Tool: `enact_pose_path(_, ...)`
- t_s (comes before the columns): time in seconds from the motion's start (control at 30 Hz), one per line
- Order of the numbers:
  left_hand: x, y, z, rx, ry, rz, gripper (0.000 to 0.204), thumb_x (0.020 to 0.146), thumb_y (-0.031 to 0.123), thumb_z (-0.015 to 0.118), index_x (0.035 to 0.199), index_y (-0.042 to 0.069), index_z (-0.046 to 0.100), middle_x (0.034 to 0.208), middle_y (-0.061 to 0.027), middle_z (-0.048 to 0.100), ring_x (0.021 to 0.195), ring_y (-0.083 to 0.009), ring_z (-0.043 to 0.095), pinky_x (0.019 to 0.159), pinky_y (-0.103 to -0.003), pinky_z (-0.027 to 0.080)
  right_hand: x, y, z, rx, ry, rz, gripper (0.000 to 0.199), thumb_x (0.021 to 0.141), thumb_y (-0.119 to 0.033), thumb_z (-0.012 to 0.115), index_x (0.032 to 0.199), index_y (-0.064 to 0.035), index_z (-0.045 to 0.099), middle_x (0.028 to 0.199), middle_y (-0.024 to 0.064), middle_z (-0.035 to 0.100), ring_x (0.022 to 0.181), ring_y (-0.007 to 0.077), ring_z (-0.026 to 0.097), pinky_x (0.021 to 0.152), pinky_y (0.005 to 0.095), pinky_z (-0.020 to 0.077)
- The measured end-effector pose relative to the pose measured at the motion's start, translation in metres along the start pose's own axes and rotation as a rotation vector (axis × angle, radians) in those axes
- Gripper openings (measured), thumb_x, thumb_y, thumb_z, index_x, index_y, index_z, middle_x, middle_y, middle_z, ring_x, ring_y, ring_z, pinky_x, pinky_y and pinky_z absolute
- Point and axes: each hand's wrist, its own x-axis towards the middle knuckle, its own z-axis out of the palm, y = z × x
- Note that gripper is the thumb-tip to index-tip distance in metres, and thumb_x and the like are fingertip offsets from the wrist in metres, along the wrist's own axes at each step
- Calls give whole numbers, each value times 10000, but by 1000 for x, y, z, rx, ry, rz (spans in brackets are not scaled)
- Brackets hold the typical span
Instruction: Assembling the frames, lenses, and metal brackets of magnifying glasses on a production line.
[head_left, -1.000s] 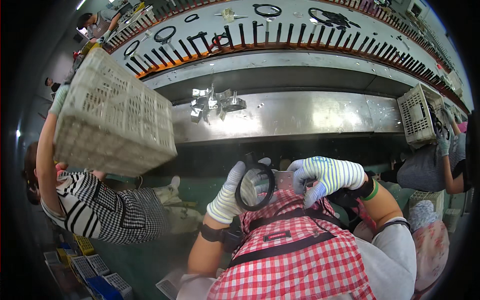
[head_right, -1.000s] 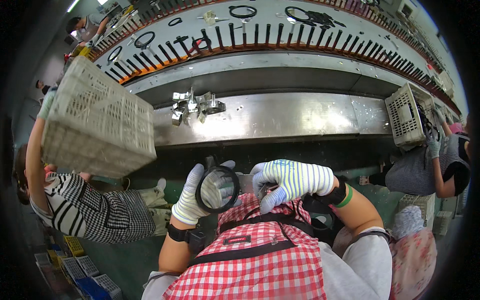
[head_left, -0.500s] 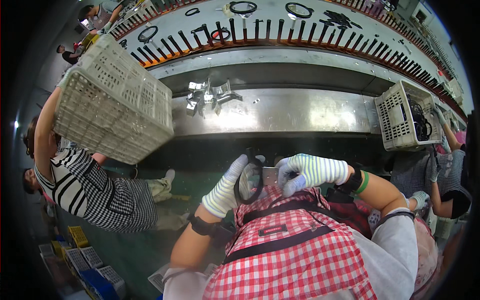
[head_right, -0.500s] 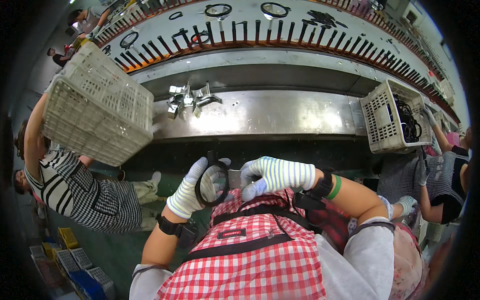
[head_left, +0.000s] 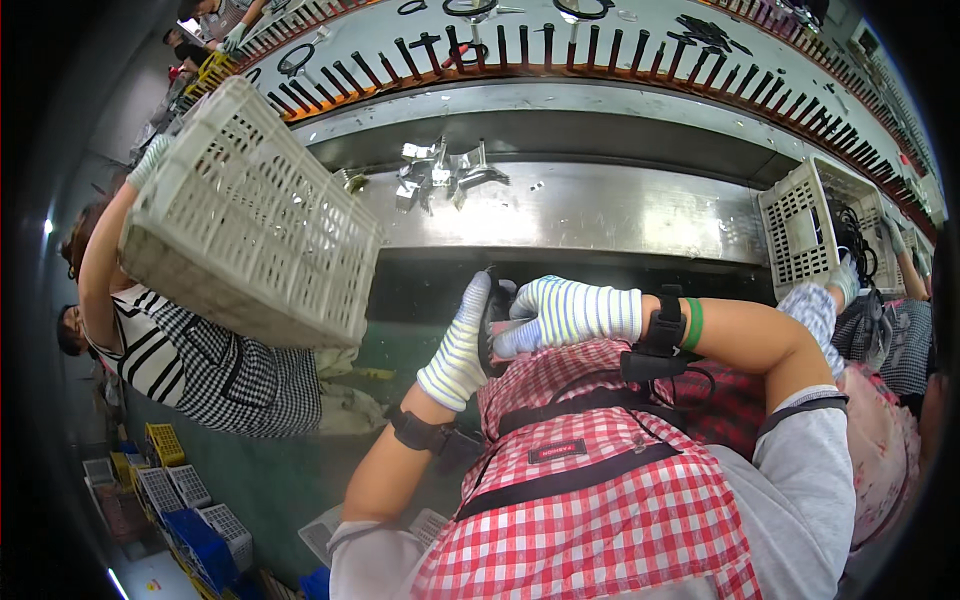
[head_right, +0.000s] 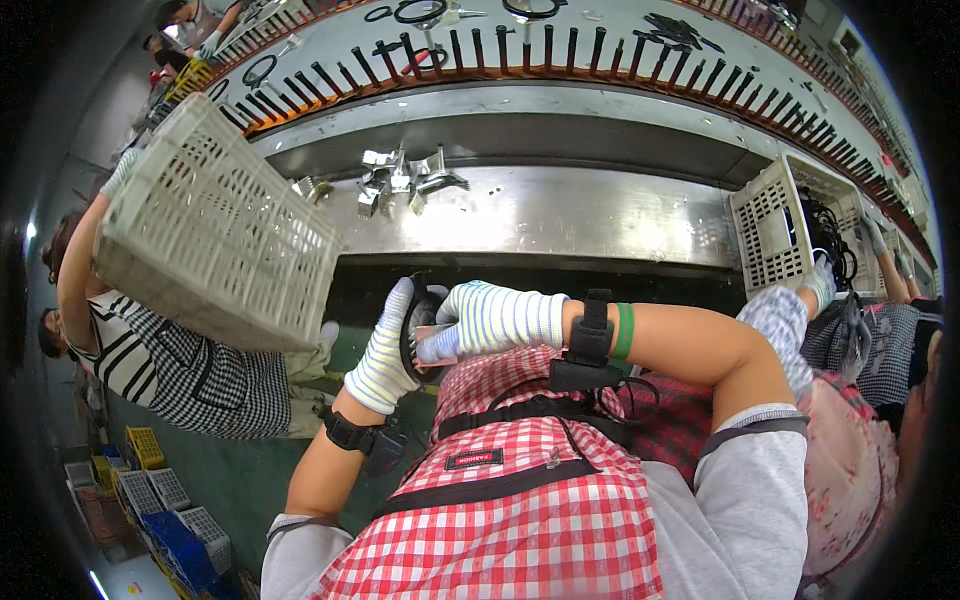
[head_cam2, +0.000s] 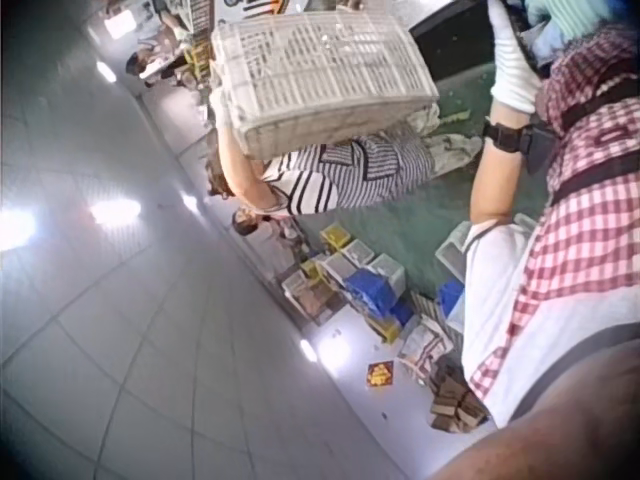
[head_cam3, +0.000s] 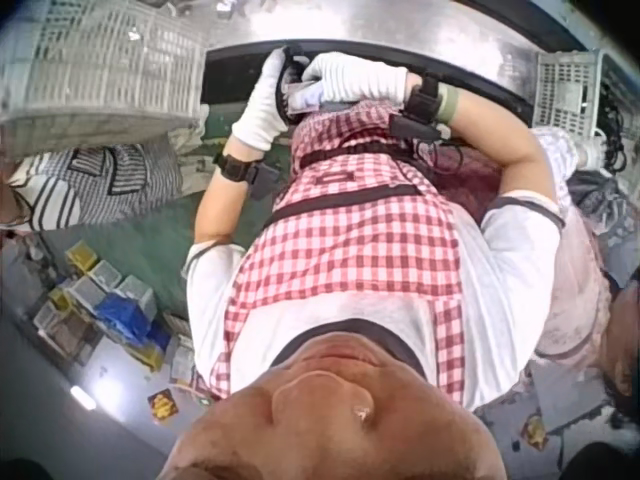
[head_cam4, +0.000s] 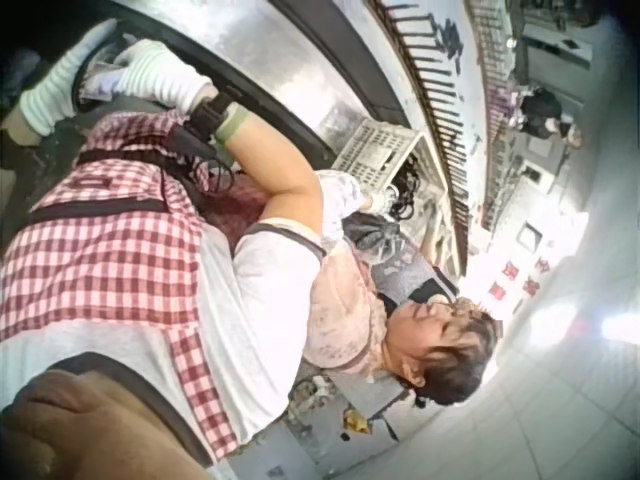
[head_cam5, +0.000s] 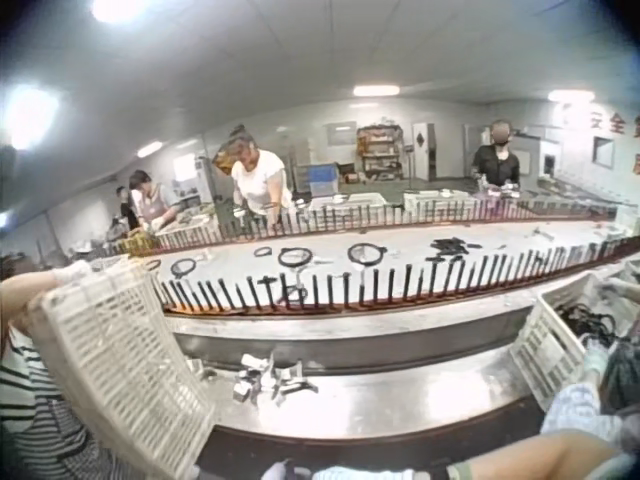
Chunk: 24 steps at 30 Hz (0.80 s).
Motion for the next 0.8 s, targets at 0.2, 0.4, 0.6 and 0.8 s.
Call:
enact_pose_path(0.2,-11,-2,10,-9,64,23,500,883,569,553,1078,109,575,973,-58,630,821,-176,634,694,-298,534,13,12,6,-117,9,-53,457,758,-466,711,794,-10,709,687,68,647,668,160,597,666,311,468)
enact_pose_path(0.4,-11,-7,13,-54,106,99,327,886,279,606,1169,132,532,1009,-58,628,829,-190,646,703,-326,550,20,23,4,-254,43,-218,609,747,-543,692,997,10,638,866,157,671,844,307,648,774,372,484)
enact_pose_path(0.6,23,9,-45,-123,-29,219,299,926,276,579,1181,127,539,1053,-75,644,962,-205,635,816,-365,532,3,21,-33,-752,175,-230,418,889,-337,593,1189,-49,552,992,191,649,915,391,625,786,447,493)
enact_pose_path(0.8,19,51,-35,136,199,374,785,845,591,548,1468,200,273,1491,-142,267,1357,-335,279,1094,-517,238,57,56,-106,-378,516,-546,285,900,-235,607,1089,-22,604,953,177,659,878,246,644,768,353,502)
